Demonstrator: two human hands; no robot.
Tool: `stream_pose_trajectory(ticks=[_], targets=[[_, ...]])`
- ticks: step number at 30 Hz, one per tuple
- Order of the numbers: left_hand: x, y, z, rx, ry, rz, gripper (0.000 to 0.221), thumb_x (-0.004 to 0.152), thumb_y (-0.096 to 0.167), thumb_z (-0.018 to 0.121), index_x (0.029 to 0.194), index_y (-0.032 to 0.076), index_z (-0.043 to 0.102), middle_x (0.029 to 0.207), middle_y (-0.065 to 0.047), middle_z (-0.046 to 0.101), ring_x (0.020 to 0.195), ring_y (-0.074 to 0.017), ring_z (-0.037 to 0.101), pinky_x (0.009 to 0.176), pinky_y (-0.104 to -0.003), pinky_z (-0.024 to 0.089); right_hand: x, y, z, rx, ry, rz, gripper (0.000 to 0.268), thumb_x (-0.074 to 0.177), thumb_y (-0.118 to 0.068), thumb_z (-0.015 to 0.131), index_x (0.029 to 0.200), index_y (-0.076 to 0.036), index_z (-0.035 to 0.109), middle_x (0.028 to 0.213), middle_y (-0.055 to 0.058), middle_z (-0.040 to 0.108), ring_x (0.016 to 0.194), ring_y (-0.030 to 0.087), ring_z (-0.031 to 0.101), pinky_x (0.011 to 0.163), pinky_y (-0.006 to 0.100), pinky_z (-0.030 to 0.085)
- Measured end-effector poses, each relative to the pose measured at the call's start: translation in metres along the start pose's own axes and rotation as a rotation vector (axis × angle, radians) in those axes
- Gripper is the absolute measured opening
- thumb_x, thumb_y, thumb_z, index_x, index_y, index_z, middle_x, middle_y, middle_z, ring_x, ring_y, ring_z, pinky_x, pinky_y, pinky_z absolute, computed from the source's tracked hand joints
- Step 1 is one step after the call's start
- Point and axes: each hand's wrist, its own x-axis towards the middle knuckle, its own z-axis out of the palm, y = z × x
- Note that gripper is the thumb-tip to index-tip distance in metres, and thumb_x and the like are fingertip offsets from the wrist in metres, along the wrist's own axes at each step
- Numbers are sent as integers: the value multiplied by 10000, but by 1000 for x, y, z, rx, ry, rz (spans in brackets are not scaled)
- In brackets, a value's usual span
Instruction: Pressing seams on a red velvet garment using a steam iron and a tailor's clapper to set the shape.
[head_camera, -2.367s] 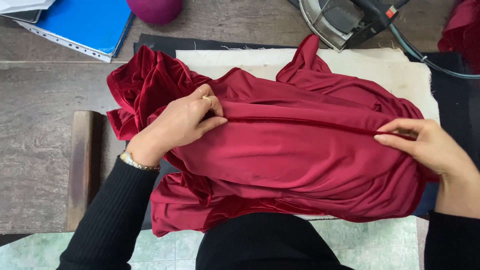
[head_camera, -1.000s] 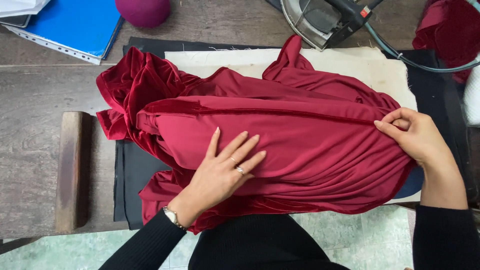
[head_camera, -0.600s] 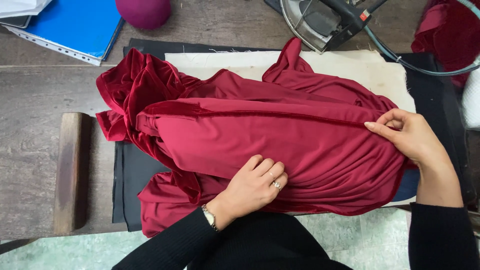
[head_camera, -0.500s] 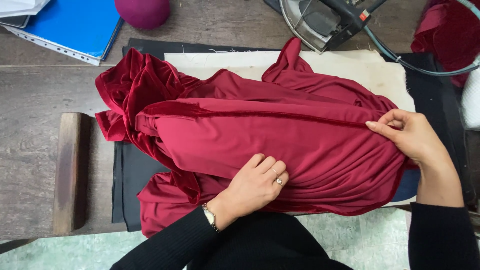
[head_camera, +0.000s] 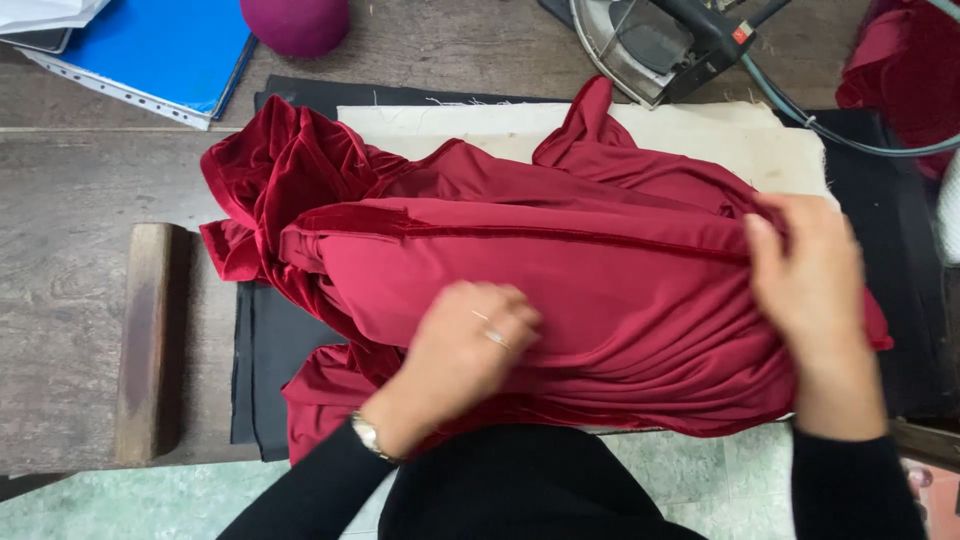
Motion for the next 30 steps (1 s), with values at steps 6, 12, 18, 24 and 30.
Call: stream_pose_trajectory(ticks=[6, 12, 18, 24, 30], targets=[[-29, -34, -42, 368, 170, -211, 355, 910, 41, 654, 1237, -32, 539, 1267, -209, 556, 1156, -358, 558, 988, -497, 474, -2, -136, 20, 332, -151, -175, 479, 983, -192, 411, 1450, -83, 402, 1539, 135, 341, 1460, 349, 219, 1182, 527, 89], [-65, -63, -47, 637, -106, -409, 647, 988, 422, 506, 1495, 58, 334, 1564, -97, 305, 1455, -304, 261, 1173, -545, 195, 2, -157, 42, 128, -371, -362, 608, 981, -402, 376, 1512, -139, 243, 1590, 34, 205, 1463, 315, 117, 1135, 570, 36], [-65, -66, -44, 529, -36, -468, 556, 1023, 380, 430, 1494, 96, 352, 1563, -100, 314, 1444, -297, 251, 1148, -571, 131, 0, -149, 50, 40, -283, -386, 593, 996, -426, 391, 1519, -169, 284, 1607, 42, 186, 1455, 317, 153, 1114, 632, 93], [-51, -57, -29, 536, -145, -400, 663, 990, 488, 405, 1508, 87, 305, 1586, -99, 249, 1469, -282, 197, 1181, -535, 83, 0, -146, 54, 37, -298, -385, 605, 992, -463, 368, 1522, -188, 269, 1612, 12, 163, 1466, 298, 122, 1117, 631, 70], [-53, -57, -27, 563, -213, -460, 693, 982, 530, 369, 1533, 129, 240, 1609, -72, 179, 1486, -255, 119, 1174, -555, 25, 0, -145, 55, 31, -290, -381, 610, 988, -477, 368, 1524, -202, 270, 1613, 1, 165, 1465, 295, 132, 1121, 628, 68]])
